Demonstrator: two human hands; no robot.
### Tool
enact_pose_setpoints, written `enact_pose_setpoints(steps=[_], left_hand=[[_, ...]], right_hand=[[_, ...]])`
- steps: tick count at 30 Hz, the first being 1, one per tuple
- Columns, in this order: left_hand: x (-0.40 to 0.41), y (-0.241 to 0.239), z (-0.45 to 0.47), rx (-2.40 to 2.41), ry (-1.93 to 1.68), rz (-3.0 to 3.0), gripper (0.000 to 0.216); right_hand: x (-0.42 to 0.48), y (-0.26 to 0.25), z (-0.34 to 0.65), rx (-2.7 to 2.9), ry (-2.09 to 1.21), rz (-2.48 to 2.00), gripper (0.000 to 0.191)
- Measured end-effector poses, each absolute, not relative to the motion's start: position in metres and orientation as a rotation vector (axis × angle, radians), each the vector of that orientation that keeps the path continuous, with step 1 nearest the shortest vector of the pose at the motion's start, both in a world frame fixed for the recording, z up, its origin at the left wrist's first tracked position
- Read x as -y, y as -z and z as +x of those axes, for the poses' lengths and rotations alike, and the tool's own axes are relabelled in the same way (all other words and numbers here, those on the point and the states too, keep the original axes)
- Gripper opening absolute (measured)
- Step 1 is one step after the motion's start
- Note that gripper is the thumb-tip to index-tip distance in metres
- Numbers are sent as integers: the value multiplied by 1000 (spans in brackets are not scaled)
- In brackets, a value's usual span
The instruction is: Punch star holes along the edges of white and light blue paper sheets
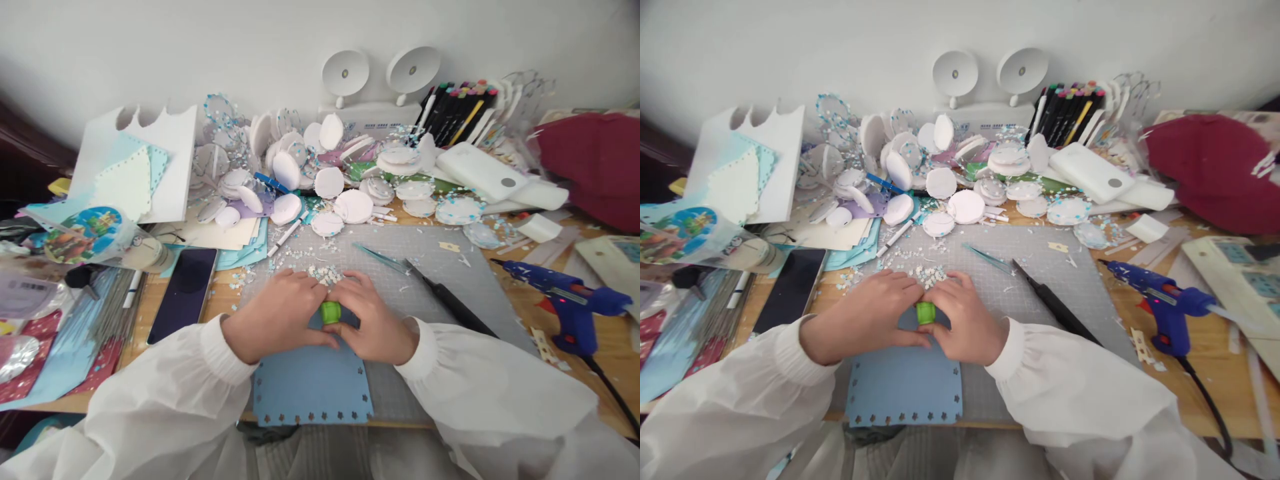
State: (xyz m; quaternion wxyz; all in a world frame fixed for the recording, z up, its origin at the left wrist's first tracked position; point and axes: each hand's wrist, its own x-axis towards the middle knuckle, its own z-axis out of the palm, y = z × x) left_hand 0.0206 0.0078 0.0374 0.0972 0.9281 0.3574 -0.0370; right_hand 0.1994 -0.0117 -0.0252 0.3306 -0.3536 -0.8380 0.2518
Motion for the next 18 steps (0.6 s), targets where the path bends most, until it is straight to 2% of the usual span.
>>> enact_pose_setpoints(steps=[2, 7, 18], left_hand=[[-9, -40, 15, -1058, 157, 2690, 46], [-14, -41, 3, -1003, 219, 2600, 13], [-14, -46, 1, -960, 205, 2555, 11]], right_hand=[[12, 24, 200, 2181, -692, -912, 20], [12, 23, 202, 2160, -751, -883, 25], [12, 18, 202, 2107, -894, -876, 28]])
